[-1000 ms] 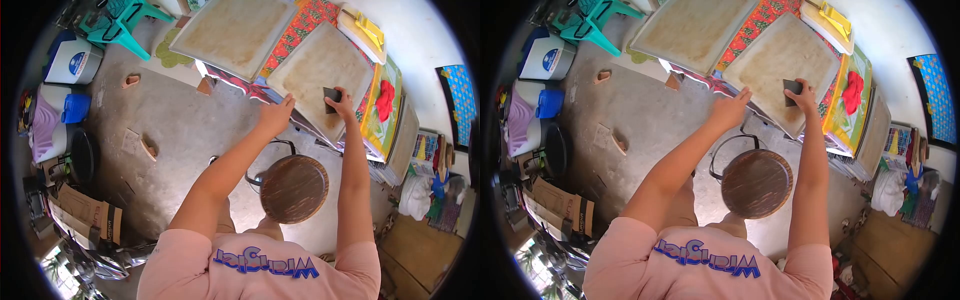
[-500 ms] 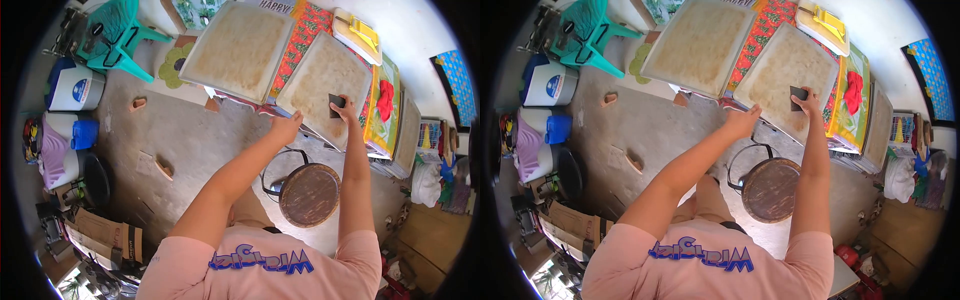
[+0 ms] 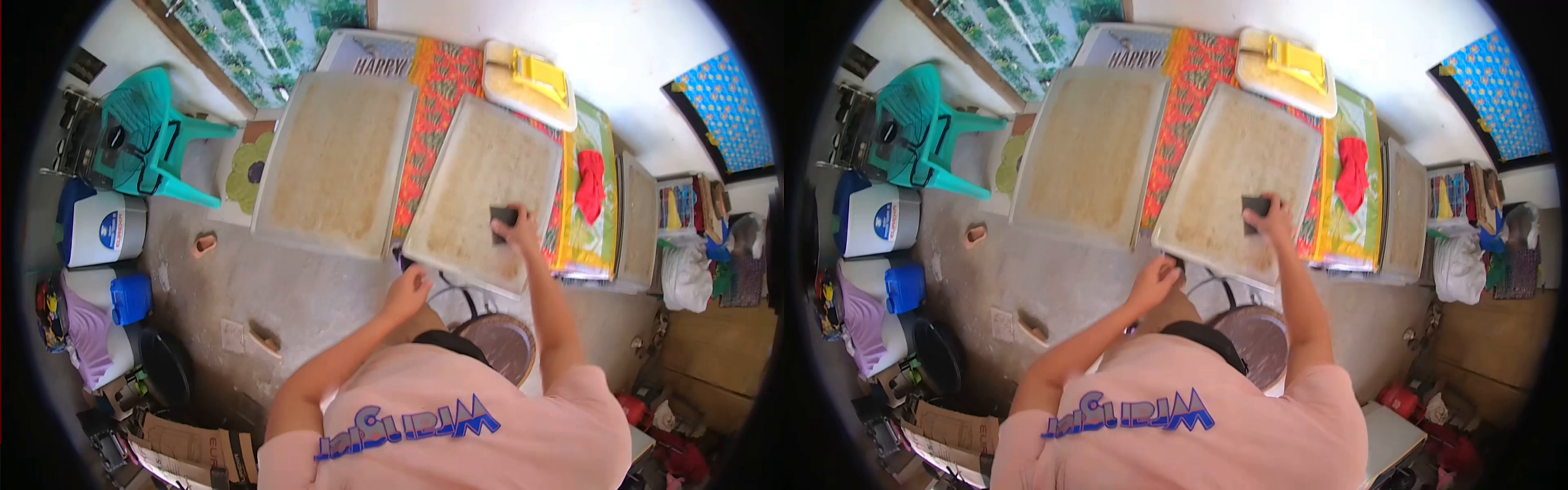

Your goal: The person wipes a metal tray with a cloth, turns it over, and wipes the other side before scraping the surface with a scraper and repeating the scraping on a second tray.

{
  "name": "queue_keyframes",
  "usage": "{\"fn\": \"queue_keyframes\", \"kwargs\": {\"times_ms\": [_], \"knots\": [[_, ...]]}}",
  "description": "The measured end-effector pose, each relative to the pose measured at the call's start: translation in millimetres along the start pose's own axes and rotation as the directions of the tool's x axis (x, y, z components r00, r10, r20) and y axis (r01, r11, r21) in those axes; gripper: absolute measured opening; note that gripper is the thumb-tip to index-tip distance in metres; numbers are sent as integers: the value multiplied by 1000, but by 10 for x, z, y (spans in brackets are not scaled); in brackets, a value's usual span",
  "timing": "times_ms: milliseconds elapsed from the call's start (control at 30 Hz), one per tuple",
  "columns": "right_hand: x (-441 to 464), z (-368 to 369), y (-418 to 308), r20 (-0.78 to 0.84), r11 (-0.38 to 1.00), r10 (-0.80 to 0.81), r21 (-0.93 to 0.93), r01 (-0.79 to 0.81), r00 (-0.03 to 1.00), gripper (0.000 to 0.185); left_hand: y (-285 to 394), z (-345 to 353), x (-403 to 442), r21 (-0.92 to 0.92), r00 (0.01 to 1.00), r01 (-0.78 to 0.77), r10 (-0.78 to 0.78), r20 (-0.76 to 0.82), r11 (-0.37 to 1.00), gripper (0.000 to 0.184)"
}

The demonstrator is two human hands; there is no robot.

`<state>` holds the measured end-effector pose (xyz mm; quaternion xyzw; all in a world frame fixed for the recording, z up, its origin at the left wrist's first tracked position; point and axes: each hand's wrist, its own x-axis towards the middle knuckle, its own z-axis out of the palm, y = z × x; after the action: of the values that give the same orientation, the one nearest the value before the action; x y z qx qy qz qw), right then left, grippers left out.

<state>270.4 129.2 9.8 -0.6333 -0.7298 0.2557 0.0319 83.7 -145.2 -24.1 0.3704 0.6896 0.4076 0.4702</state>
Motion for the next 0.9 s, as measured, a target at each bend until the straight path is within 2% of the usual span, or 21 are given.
{"fn": "queue_keyframes", "kwargs": {"times_ms": [33,67,100,133,267,367,467,533,633,733,833,900], "knots": [[40,81,110,-15,998,-43,41,44,999,73,-153,42,41,-44,996,66,-68,-61,997,42],[38,32,94,3,999,-40,14,39,999,73,-1,28,83,-256,967,251,-253,27,933,41],[22,-15,-4,18,999,-35,-7,35,999,73,264,-46,86,-431,903,426,-403,148,795,41],[75,-52,-69,27,999,-30,-23,30,999,73,434,-86,151,-556,811,575,-507,291,600,41],[546,-208,-158,-83,990,-123,-77,117,989,72,581,53,356,-616,798,589,-495,344,522,38],[937,-361,-192,-201,980,-116,-183,79,973,71,652,16,381,-622,786,595,-530,317,510,33],[1184,-509,-88,-280,981,2,-184,-55,960,74,665,-5,350,-625,776,595,-562,285,505,30],[1245,-499,22,-213,984,111,-112,-137,971,77,740,-49,361,-650,772,588,-573,274,481,28],[1408,-452,209,-129,984,153,-75,-164,980,80,634,38,378,-645,787,551,-586,191,529,27],[1438,-445,194,-108,983,153,-88,-163,982,80,547,148,354,-613,838,452,-544,43,648,28],[1399,-484,153,-101,987,121,-91,-131,988,79,419,267,326,-617,892,287,-439,-107,733,25],[1396,-450,203,-141,994,46,-91,-60,989,79,431,359,323,-599,879,231,-429,-210,767,24]]}}
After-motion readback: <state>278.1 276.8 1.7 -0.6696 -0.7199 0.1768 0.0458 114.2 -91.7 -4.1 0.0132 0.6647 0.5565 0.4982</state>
